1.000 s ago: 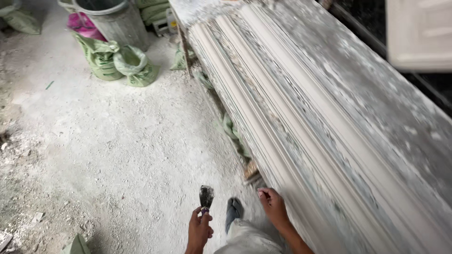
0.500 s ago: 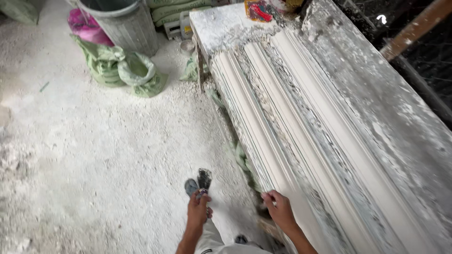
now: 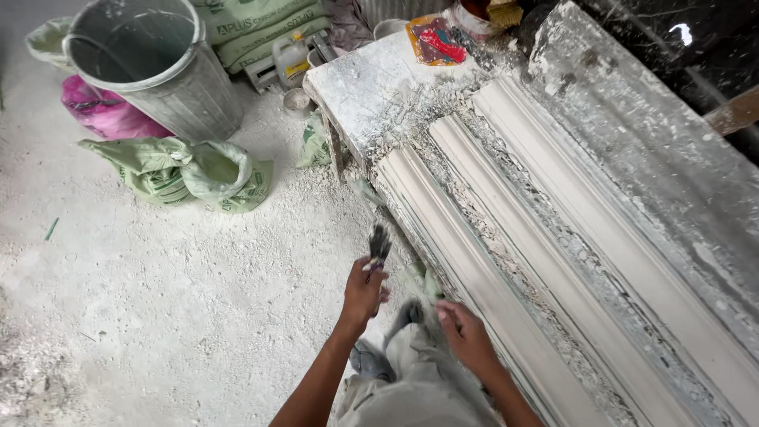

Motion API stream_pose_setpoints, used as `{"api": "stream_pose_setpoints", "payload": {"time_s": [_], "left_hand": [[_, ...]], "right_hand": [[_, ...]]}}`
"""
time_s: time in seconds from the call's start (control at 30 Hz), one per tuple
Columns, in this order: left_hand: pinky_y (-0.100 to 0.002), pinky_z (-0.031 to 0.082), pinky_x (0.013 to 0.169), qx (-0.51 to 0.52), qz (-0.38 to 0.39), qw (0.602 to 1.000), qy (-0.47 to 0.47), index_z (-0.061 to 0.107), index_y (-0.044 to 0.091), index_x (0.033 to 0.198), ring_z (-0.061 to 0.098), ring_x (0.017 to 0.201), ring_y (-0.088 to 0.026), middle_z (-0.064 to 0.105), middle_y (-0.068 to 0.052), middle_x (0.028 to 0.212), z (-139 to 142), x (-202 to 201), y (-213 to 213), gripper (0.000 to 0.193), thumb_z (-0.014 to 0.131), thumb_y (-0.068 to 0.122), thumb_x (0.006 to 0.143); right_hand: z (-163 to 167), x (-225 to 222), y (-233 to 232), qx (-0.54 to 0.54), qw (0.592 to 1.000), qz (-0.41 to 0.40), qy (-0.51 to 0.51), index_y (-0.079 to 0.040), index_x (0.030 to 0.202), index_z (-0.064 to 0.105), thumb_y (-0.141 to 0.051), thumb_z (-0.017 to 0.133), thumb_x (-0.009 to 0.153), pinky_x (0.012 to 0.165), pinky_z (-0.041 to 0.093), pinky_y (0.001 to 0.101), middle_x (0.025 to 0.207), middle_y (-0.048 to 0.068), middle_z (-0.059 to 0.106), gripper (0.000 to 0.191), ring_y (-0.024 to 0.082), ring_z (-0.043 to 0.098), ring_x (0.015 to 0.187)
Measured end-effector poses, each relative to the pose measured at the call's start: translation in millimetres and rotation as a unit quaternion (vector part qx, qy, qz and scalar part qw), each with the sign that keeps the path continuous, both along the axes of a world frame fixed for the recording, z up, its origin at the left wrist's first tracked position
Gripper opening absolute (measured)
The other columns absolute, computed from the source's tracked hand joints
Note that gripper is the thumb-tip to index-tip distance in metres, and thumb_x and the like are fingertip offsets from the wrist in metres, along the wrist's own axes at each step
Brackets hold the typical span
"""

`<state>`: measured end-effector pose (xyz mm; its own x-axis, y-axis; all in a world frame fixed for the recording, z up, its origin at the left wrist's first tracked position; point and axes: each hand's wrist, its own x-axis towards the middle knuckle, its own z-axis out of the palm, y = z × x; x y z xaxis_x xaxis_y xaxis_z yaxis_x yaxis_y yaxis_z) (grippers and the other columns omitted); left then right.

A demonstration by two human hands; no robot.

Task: The person uses a small knife to scrape excess dried plaster off the grooved surface of decorative plaster molding strips laid on the workshop floor, working along the lengths of several strips and repositioning them as they clean each section.

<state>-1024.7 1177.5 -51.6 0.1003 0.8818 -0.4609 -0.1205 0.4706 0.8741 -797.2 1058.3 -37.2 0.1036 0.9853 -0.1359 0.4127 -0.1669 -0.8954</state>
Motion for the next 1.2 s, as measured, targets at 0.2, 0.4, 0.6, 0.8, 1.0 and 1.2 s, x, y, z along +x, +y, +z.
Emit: {"api": "stream_pose_setpoints", "payload": {"time_s": [0.2,0.4,0.6,0.8,1.0,1.2], "left_hand": [[-0.026,0.044,0.042,-0.029,0.052,0.998,-0.021,0.043,0.007,0.142,0.064,0.064,-0.014,0.066,-0.006,0.104,12,35,114,0.047,0.055,0.021,0.099],[-0.027,0.046,0.045,0.058,0.074,0.993,0.071,0.043,0.007,0.147,0.058,0.063,-0.013,0.061,-0.008,0.089,23,38,235,0.053,0.059,0.016,0.097],[-0.031,0.05,0.051,0.087,0.104,0.984,0.119,0.041,-0.002,0.142,0.061,0.064,-0.016,0.064,-0.01,0.085,-11,44,378,0.052,0.057,0.009,0.094],[-0.046,0.058,0.081,0.294,0.099,0.879,0.363,0.05,-0.004,0.137,0.071,0.094,-0.04,0.069,-0.025,0.107,-46,45,551,0.049,0.063,0.007,0.091],[-0.052,0.058,0.081,0.223,-0.023,0.822,0.524,0.047,-0.003,0.138,0.067,0.108,-0.046,0.051,-0.024,0.14,-41,31,702,0.055,0.059,0.003,0.085],[-0.047,0.062,0.08,0.183,-0.197,0.712,0.648,0.049,-0.005,0.138,0.072,0.1,-0.04,0.055,-0.024,0.137,-55,42,758,0.045,0.059,0.014,0.098]], "right_hand": [[12,12,111,0.044,0.999,0.002,-0.008,-0.005,0.126,0.066,-0.022,0.057,0.102,0.087,0.057,0.0329,0.119,0.01,0.072,0.031,0.02,0.072,0.101],[17,36,210,0.075,0.997,0.003,-0.017,-0.004,0.125,0.066,-0.021,0.058,0.102,0.091,0.056,0.0355,0.122,0.012,0.068,0.03,0.024,0.071,0.108],[19,41,283,0.069,0.997,0.002,-0.032,-0.004,0.123,0.065,-0.019,0.058,0.1,0.094,0.056,0.0374,0.126,0.014,0.066,0.029,0.027,0.068,0.113],[9,23,360,0.108,0.978,-0.019,-0.179,-0.005,0.119,0.068,-0.014,0.061,0.096,0.108,0.04,0.0455,0.124,0.016,0.064,0.025,0.036,0.053,0.123],[0,-18,448,0.108,0.961,-0.065,-0.244,-0.003,0.12,0.067,-0.012,0.061,0.092,0.108,0.036,0.0523,0.128,0.019,0.059,0.03,0.04,0.048,0.125],[-31,-34,512,0.16,0.942,-0.068,-0.288,-0.007,0.12,0.07,-0.006,0.056,0.092,0.113,0.039,0.0524,0.131,0.016,0.061,0.03,0.038,0.05,0.131]]}}
